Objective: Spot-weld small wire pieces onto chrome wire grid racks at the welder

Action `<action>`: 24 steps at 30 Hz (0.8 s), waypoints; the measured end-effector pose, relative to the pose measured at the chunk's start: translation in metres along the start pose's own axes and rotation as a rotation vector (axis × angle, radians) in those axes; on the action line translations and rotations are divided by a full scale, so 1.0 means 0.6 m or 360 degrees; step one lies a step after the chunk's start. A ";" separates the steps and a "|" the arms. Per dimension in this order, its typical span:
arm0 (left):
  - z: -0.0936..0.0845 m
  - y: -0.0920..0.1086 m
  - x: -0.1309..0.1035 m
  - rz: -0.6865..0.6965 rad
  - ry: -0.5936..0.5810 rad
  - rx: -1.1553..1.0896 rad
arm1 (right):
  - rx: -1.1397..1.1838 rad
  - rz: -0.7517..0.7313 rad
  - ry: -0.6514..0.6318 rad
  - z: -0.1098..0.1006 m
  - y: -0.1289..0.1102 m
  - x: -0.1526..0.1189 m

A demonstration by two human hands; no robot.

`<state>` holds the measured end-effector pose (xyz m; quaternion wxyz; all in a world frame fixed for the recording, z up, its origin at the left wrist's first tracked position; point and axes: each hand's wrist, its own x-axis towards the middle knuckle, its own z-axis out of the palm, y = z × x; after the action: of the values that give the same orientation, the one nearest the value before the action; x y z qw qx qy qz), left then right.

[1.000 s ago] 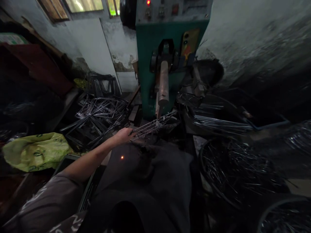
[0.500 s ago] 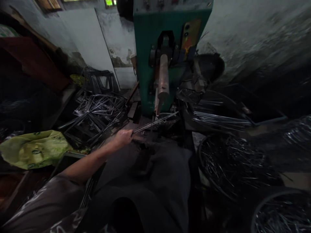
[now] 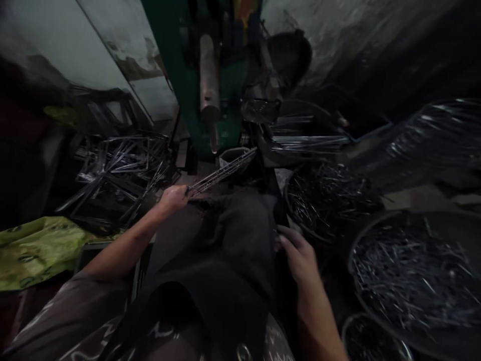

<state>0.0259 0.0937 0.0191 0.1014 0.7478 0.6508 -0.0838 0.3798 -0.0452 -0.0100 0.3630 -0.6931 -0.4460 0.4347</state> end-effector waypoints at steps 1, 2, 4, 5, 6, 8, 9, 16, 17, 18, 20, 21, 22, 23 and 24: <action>0.000 0.000 -0.001 0.0006 -0.0007 0.0019 | -0.0096 -0.0028 -0.0066 0.006 -0.001 0.003; 0.000 0.000 -0.003 0.0009 -0.0014 0.0031 | -0.0229 -0.0081 -0.0141 0.013 -0.004 0.010; 0.001 -0.003 -0.006 0.0013 -0.0025 0.0036 | -0.0539 -0.0204 -0.0277 0.025 -0.017 0.029; 0.001 -0.004 -0.007 0.0005 -0.0025 0.0032 | -0.0674 -0.0245 -0.0345 0.030 -0.026 0.039; 0.002 -0.004 -0.007 -0.0002 -0.0020 0.0026 | -0.0814 -0.0252 -0.0417 0.035 -0.036 0.046; 0.003 -0.004 -0.006 -0.0027 -0.0012 0.0011 | -0.1170 -0.0194 -0.0538 0.044 -0.055 0.056; 0.003 -0.003 -0.006 -0.0035 -0.0013 0.0002 | -0.1382 -0.0161 -0.0567 0.049 -0.064 0.058; 0.004 0.002 -0.004 -0.0003 -0.0039 -0.0073 | -0.1430 -0.0249 -0.0441 0.029 -0.121 0.065; 0.004 0.002 -0.004 0.0001 -0.0041 -0.0076 | -0.1123 -0.0286 -0.0383 0.024 -0.126 0.068; 0.005 0.002 -0.004 0.0002 -0.0041 -0.0078 | -0.0816 -0.0284 -0.0343 0.022 -0.128 0.070; 0.005 0.001 -0.004 0.0002 -0.0040 -0.0091 | -0.0391 -0.0182 -0.0311 0.027 -0.120 0.075; 0.005 0.001 -0.004 -0.0001 -0.0037 -0.0099 | -0.0320 -0.0111 -0.0299 0.033 -0.109 0.078; 0.005 0.001 -0.004 0.0000 -0.0034 -0.0109 | -0.0323 -0.0059 -0.0278 0.040 -0.096 0.080; 0.006 0.001 -0.004 0.0004 -0.0032 -0.0119 | -0.0381 -0.0036 -0.0245 0.046 -0.080 0.083; 0.006 0.001 -0.004 0.0009 -0.0028 -0.0130 | -0.0474 -0.0040 -0.0208 0.051 -0.066 0.085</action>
<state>0.0260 0.0903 0.0163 0.1378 0.7440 0.6507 -0.0635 0.3509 0.0192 0.0003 0.2320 -0.7038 -0.5367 0.4035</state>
